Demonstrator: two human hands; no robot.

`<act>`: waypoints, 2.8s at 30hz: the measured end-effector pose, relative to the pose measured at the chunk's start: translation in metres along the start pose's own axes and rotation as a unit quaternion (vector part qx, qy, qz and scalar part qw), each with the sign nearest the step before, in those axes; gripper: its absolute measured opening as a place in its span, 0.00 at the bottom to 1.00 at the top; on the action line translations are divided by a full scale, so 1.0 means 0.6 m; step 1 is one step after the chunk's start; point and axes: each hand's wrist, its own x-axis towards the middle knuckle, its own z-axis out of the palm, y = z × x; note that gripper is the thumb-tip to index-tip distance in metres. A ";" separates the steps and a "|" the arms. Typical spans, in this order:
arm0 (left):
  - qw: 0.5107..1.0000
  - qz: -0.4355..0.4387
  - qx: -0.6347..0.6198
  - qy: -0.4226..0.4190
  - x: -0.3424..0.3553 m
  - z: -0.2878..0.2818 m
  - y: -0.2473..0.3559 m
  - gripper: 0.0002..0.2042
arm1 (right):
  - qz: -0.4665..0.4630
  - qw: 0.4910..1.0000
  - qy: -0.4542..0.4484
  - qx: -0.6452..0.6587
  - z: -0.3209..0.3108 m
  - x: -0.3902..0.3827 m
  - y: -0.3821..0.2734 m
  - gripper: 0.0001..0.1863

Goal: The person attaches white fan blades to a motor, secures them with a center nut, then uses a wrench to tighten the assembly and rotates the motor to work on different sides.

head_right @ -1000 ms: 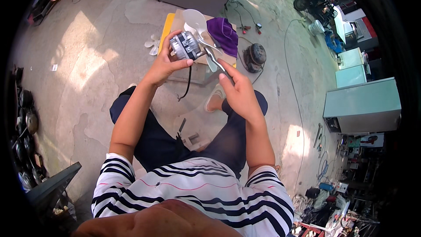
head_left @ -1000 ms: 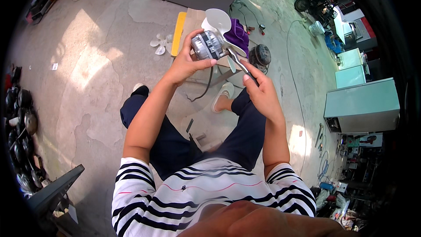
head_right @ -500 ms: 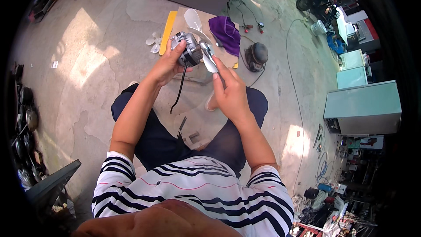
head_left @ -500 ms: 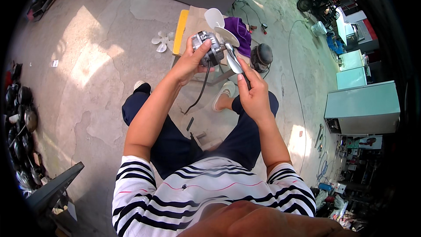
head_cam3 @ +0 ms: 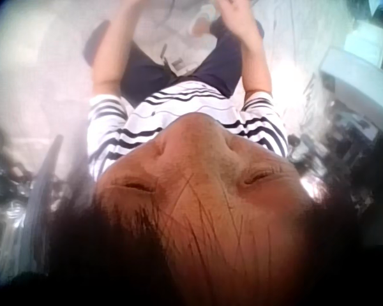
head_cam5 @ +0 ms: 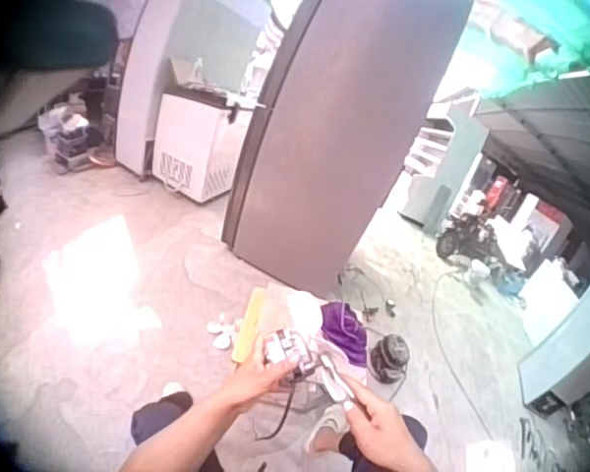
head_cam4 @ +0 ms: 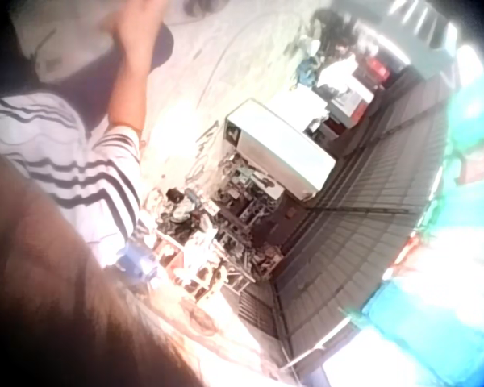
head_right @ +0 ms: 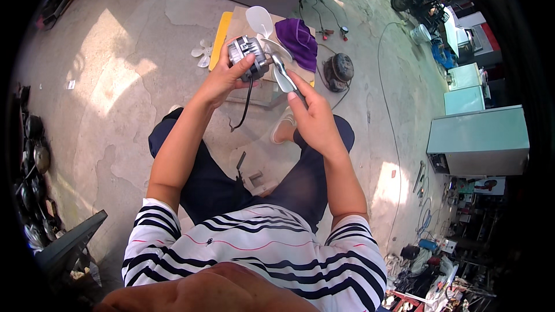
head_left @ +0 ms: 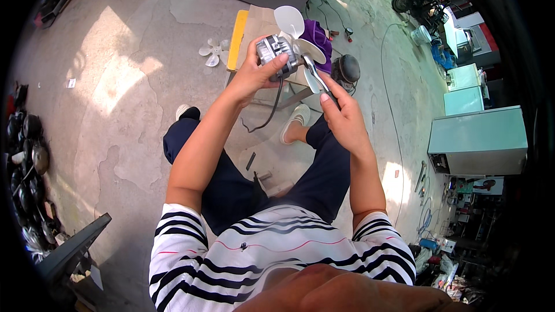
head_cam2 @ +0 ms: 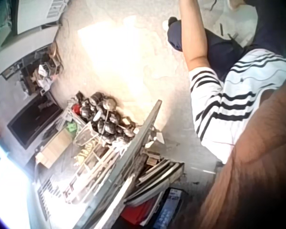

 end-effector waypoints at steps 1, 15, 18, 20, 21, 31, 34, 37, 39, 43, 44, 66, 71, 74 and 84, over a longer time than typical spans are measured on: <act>1.000 -0.001 -0.002 0.002 -0.002 0.003 0.003 0.43 | -0.001 1.000 0.002 -0.011 0.002 -0.001 -0.002 0.25; 1.000 0.017 -0.018 -0.005 0.004 -0.003 -0.004 0.44 | -0.033 0.999 0.001 -0.030 0.009 0.004 -0.005 0.26; 0.999 0.020 -0.034 -0.016 0.006 -0.002 -0.002 0.46 | -0.018 0.997 -0.001 -0.072 0.006 0.000 -0.013 0.26; 0.998 0.022 -0.058 -0.022 0.002 0.004 0.001 0.47 | 0.002 0.998 0.000 -0.065 0.004 -0.003 -0.019 0.25; 0.997 0.022 -0.066 -0.028 0.001 0.003 0.002 0.47 | 0.009 0.999 -0.001 -0.045 0.008 -0.005 -0.026 0.25; 0.995 0.026 -0.072 -0.059 -0.005 0.003 0.003 0.49 | -0.002 1.000 -0.001 0.014 0.016 -0.009 -0.021 0.26; 0.996 0.033 -0.072 -0.048 -0.006 0.004 0.001 0.49 | -0.011 1.000 0.002 0.025 0.018 -0.007 -0.013 0.25; 0.996 0.041 -0.063 -0.042 -0.006 0.004 0.002 0.48 | -0.016 1.000 0.013 0.016 0.020 -0.005 -0.010 0.25; 0.997 0.043 -0.056 -0.039 -0.004 0.003 0.001 0.48 | -0.020 0.999 0.014 0.032 0.020 -0.002 -0.002 0.24; 0.998 0.051 -0.034 -0.034 -0.003 0.003 0.003 0.47 | -0.001 0.995 -0.001 0.099 0.016 0.000 -0.004 0.23; 0.998 0.050 -0.032 -0.031 -0.003 0.003 0.003 0.47 | 0.000 0.994 0.002 0.109 0.017 0.001 -0.002 0.23; 0.997 0.032 -0.068 -0.001 0.006 0.013 -0.007 0.44 | 0.000 0.986 0.051 0.158 0.036 0.018 0.031 0.21; 0.997 0.030 -0.068 -0.004 0.007 0.009 -0.006 0.45 | -0.005 0.986 0.040 0.165 0.038 0.019 0.027 0.27; 0.997 0.027 -0.069 -0.002 0.007 0.012 -0.006 0.45 | -0.006 0.986 0.043 0.161 0.037 0.017 0.028 0.27; 1.000 0.022 -0.003 0.015 0.002 0.003 -0.002 0.42 | 0.022 0.996 0.012 0.084 0.029 0.014 0.013 0.25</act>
